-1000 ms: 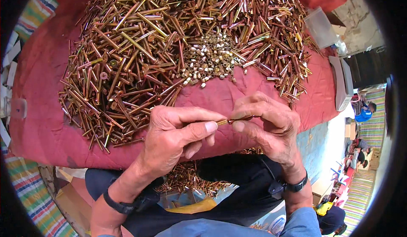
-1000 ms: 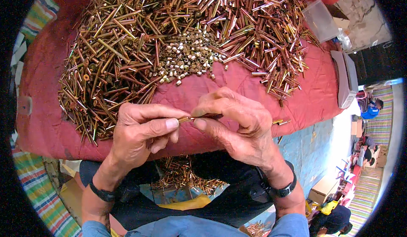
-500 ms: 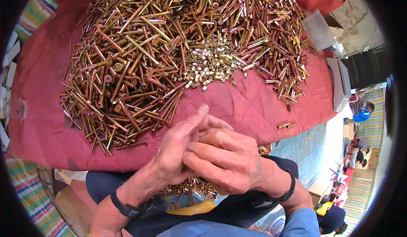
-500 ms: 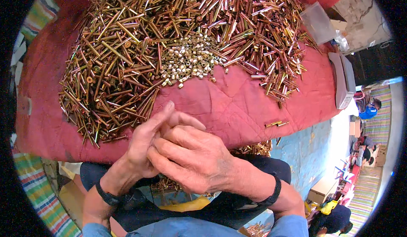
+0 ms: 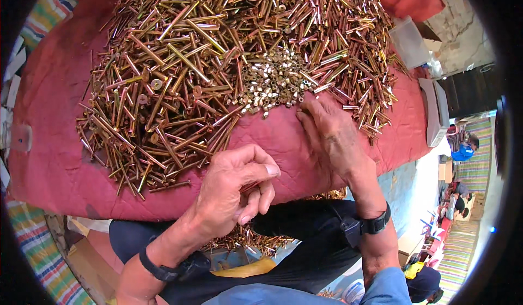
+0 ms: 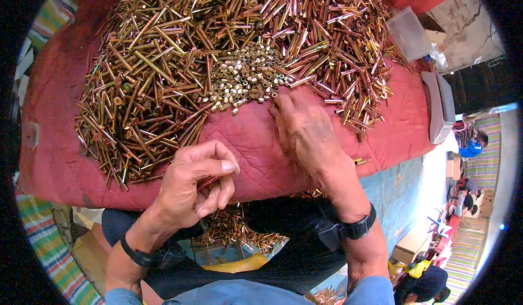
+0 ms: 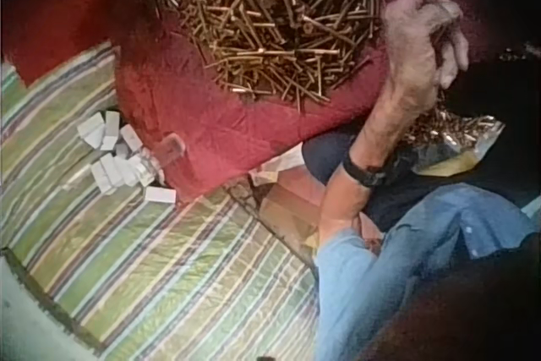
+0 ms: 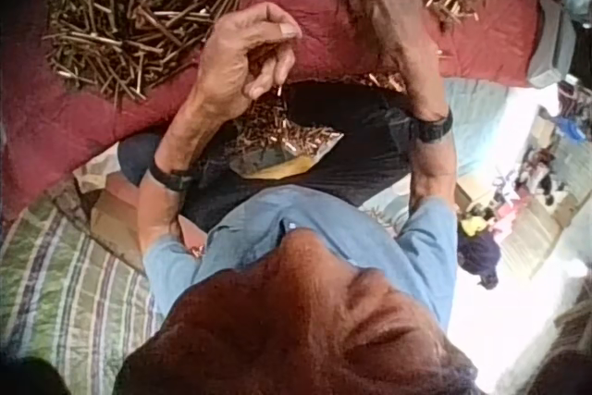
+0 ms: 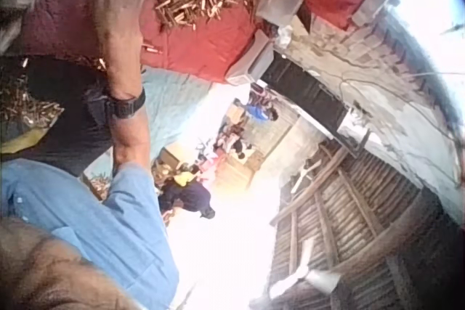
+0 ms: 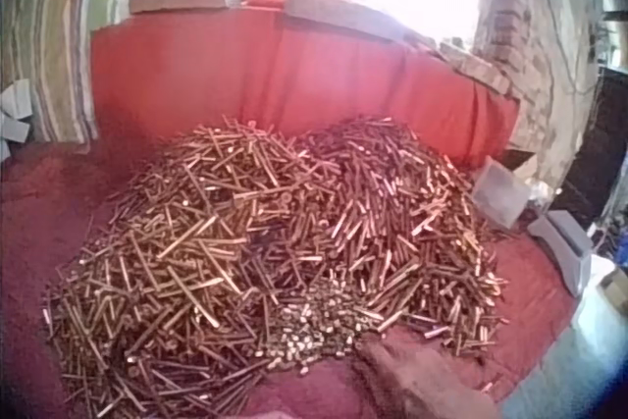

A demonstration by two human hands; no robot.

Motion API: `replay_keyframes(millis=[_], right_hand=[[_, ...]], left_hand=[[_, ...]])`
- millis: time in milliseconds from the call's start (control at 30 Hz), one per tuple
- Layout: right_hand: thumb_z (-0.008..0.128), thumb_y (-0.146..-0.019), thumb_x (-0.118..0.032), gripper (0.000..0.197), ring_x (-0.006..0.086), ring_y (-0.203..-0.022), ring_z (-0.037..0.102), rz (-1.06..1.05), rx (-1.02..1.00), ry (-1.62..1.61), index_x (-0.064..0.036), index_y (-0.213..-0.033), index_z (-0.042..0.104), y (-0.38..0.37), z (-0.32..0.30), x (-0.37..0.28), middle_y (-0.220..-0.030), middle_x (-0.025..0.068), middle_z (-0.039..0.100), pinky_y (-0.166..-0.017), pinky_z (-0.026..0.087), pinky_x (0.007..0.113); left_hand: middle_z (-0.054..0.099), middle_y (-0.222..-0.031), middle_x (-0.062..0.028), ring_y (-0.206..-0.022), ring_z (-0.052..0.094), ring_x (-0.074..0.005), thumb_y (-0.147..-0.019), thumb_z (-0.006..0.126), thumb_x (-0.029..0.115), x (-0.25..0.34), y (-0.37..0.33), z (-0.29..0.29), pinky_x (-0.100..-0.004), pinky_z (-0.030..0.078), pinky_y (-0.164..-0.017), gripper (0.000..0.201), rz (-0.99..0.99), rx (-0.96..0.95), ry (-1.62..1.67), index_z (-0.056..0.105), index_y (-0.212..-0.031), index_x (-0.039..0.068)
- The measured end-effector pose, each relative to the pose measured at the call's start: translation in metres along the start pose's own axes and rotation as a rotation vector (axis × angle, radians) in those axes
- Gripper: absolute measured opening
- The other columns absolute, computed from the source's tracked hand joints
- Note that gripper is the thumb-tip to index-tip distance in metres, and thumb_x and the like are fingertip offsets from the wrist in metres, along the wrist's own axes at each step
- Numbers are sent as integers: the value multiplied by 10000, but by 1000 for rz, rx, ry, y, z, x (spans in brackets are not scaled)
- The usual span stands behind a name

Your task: Manually insert small metal pins into brass-colored metal tubes.

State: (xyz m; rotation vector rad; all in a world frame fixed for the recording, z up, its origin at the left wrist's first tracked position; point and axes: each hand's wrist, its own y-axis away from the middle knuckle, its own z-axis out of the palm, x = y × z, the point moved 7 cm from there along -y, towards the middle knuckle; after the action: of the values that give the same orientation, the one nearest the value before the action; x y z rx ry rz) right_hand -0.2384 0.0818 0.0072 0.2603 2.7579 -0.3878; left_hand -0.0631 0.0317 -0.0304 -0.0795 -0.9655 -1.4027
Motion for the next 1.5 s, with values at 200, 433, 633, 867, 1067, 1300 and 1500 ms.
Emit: replay_keyframes(millis=[200, 433, 633, 867, 1067, 1300, 1500], right_hand=[[671, -887, -60, 206, 406, -829, 608, 52, -140, 98, -7, -1072, 600, 6, 1, 7, -917, 176, 551, -698, 513, 442], [669, -905, -64, 190, 226, -678, 693, 301, -3, -432, 47, -1055, 705, 8, -17, 4, -810, 126, 688, -620, 550, 319], [712, -918, -3, 173, 159, -783, 739, 517, -164, -1014, 69, -1074, 723, 26, -9, -30, -864, 83, 743, -709, 602, 263], [729, -873, 33, 183, 171, -779, 741, 223, -189, -876, 47, -1056, 730, 25, -14, -62, -879, 102, 741, -687, 595, 278], [727, -874, 17, 194, 239, -775, 736, -39, -126, -726, 14, -1064, 689, 27, -18, -76, -888, 133, 721, -667, 579, 329], [684, -924, 17, 127, 211, -791, 752, 160, -177, -842, 34, -1050, 674, 35, -13, -73, -904, 130, 730, -680, 588, 295], [632, -936, 72, 185, 174, -799, 744, 464, -22, -1165, 61, -1114, 686, 36, -16, -55, -934, 126, 743, -666, 600, 281]], left_hand=[[606, -590, -129, -328, 410, -89, -940, 574, 99, 4, 3, -5, -217, 279, -314, 123, 27, 17, -46, 605, -889, -10], [580, -586, -117, -342, 389, -90, -854, 585, 24, 13, 5, -4, -223, 288, -330, 37, 74, 33, 39, 581, -880, -2], [575, -584, -122, -334, 379, -85, -842, 592, 16, 11, 5, -7, -219, 294, -327, 51, 56, 30, 117, 556, -878, 15], [576, -578, -112, -318, 348, -63, -846, 591, 12, 9, 7, -3, -220, 273, -315, 54, 23, 10, 141, 540, -828, 19], [572, -566, -105, -321, 347, -56, -847, 598, 13, 4, 6, -3, -220, 272, -320, 64, 15, -6, 130, 540, -822, 18], [574, -566, -106, -323, 346, -60, -850, 602, 30, 12, 7, 1, -223, 259, -318, 81, 142, 18, 22, 540, -799, 17], [565, -563, -113, -324, 343, -60, -846, 596, 27, 11, 7, -2, -228, 254, -315, 80, 118, 32, 76, 539, -791, 18]])
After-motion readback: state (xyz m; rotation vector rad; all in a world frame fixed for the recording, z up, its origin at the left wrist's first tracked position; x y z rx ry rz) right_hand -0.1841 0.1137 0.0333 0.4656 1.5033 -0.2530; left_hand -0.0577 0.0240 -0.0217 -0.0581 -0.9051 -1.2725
